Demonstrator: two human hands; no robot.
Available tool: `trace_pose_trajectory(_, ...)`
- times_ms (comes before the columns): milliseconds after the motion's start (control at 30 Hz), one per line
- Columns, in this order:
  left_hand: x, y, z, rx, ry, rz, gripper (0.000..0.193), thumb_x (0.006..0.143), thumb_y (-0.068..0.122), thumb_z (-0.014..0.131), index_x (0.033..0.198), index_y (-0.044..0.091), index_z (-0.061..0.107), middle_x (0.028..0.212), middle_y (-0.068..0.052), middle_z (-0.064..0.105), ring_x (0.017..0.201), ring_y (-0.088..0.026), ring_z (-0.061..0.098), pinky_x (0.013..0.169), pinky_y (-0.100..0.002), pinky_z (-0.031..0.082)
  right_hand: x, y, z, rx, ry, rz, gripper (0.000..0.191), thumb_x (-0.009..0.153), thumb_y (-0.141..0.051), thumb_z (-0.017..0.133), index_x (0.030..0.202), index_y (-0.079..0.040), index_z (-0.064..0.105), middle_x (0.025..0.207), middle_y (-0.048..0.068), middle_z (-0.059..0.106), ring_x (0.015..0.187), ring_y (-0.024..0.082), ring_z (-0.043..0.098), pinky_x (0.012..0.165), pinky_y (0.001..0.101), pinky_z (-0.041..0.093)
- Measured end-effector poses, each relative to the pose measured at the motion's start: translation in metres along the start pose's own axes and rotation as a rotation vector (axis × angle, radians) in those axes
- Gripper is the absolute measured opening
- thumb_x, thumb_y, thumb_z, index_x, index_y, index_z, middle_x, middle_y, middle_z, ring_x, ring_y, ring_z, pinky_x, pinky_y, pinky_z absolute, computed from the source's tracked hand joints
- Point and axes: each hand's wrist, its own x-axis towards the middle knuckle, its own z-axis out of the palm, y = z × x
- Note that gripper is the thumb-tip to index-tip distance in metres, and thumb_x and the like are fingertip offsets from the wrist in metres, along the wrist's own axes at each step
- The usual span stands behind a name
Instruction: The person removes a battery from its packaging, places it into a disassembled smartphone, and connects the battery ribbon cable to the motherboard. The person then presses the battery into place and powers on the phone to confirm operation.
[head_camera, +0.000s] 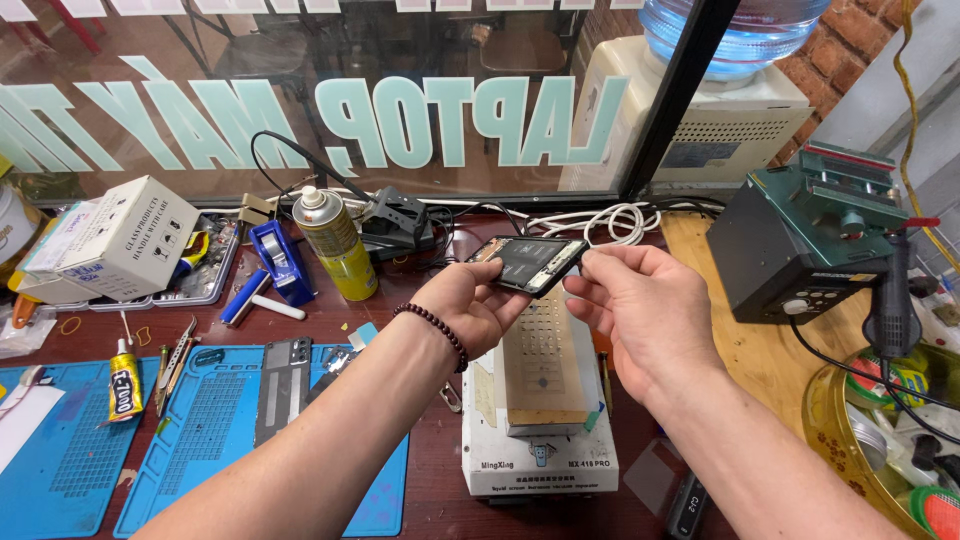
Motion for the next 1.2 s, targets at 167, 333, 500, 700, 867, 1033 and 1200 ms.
trace_pose_trajectory(167, -0.001, -0.005, 0.000, 0.177, -0.018, 0.147, 0.022, 0.101, 0.017, 0.055, 0.120, 0.006, 0.058, 0.113, -0.008, 0.065, 0.104, -0.023, 0.067, 0.086, -0.043, 0.059, 0.005, 0.002, -0.002, -0.091, 0.046, -0.001, 0.012, 0.089, -0.002, 0.067, 0.098, 0.002, 0.060, 0.090, 0.012, 0.067, 0.076, 0.019, 0.069, 0.070, 0.0345, 0.062)
trace_pose_trajectory(333, 0.000, 0.002, 0.003, 0.245, -0.014, 0.236, 0.020, 0.100, 0.014, 0.056, 0.118, 0.006, 0.059, 0.107, -0.006, 0.067, 0.098, -0.021, 0.069, 0.081, -0.044, 0.059, 0.010, 0.006, -0.010, -0.016, -0.058, 0.004, 0.021, 0.091, -0.006, 0.068, 0.108, -0.001, 0.057, 0.092, 0.011, 0.067, 0.078, 0.019, 0.069, 0.072, 0.0332, 0.063)
trace_pose_trajectory(500, -0.010, 0.006, 0.004, 0.303, -0.051, 0.275, 0.017, 0.098, 0.010, 0.058, 0.115, 0.007, 0.057, 0.107, -0.007, 0.069, 0.096, -0.022, 0.072, 0.081, -0.047, 0.061, 0.015, 0.006, -0.019, -0.147, -0.209, 0.002, 0.029, 0.092, -0.007, 0.067, 0.119, -0.002, 0.059, 0.093, 0.010, 0.068, 0.079, 0.017, 0.067, 0.069, 0.0313, 0.059)
trace_pose_trajectory(700, -0.012, 0.011, 0.004, 0.371, -0.046, 0.382, 0.016, 0.096, 0.007, 0.059, 0.111, 0.007, 0.053, 0.107, -0.009, 0.069, 0.091, -0.023, 0.073, 0.081, -0.054, 0.064, 0.020, 0.003, -0.024, -0.110, -0.262, 0.090, 0.025, 0.091, -0.003, 0.066, 0.115, -0.001, 0.059, 0.095, 0.010, 0.068, 0.078, 0.017, 0.067, 0.068, 0.0313, 0.060)
trace_pose_trajectory(867, 0.011, 0.022, -0.002, 0.174, 0.038, 0.288, 0.022, 0.098, 0.012, 0.058, 0.118, 0.002, 0.057, 0.108, -0.011, 0.069, 0.096, -0.026, 0.072, 0.084, -0.046, 0.061, 0.022, 0.009, -0.016, -0.203, -0.092, 0.041, 0.017, 0.096, -0.009, 0.063, 0.107, 0.003, 0.062, 0.095, 0.012, 0.068, 0.079, 0.019, 0.070, 0.068, 0.0309, 0.063)
trace_pose_trajectory(1033, 0.027, 0.020, -0.018, 0.086, 0.012, 0.131, 0.025, 0.100, 0.013, 0.055, 0.119, -0.003, 0.056, 0.114, -0.013, 0.067, 0.105, -0.028, 0.071, 0.089, -0.041, 0.062, 0.024, 0.014, -0.014, -0.209, -0.138, -0.017, 0.016, 0.097, -0.011, 0.063, 0.107, 0.002, 0.061, 0.091, 0.012, 0.067, 0.076, 0.020, 0.069, 0.068, 0.0337, 0.060)
trace_pose_trajectory(1200, 0.029, 0.011, -0.020, 0.016, 0.033, 0.087, 0.024, 0.102, 0.013, 0.055, 0.121, -0.002, 0.055, 0.118, -0.013, 0.066, 0.108, -0.028, 0.069, 0.095, -0.043, 0.061, 0.030, 0.023, -0.012, -0.002, -0.165, -0.001, 0.015, 0.093, -0.003, 0.065, 0.107, 0.004, 0.063, 0.094, 0.010, 0.069, 0.080, 0.019, 0.072, 0.076, 0.0329, 0.062)
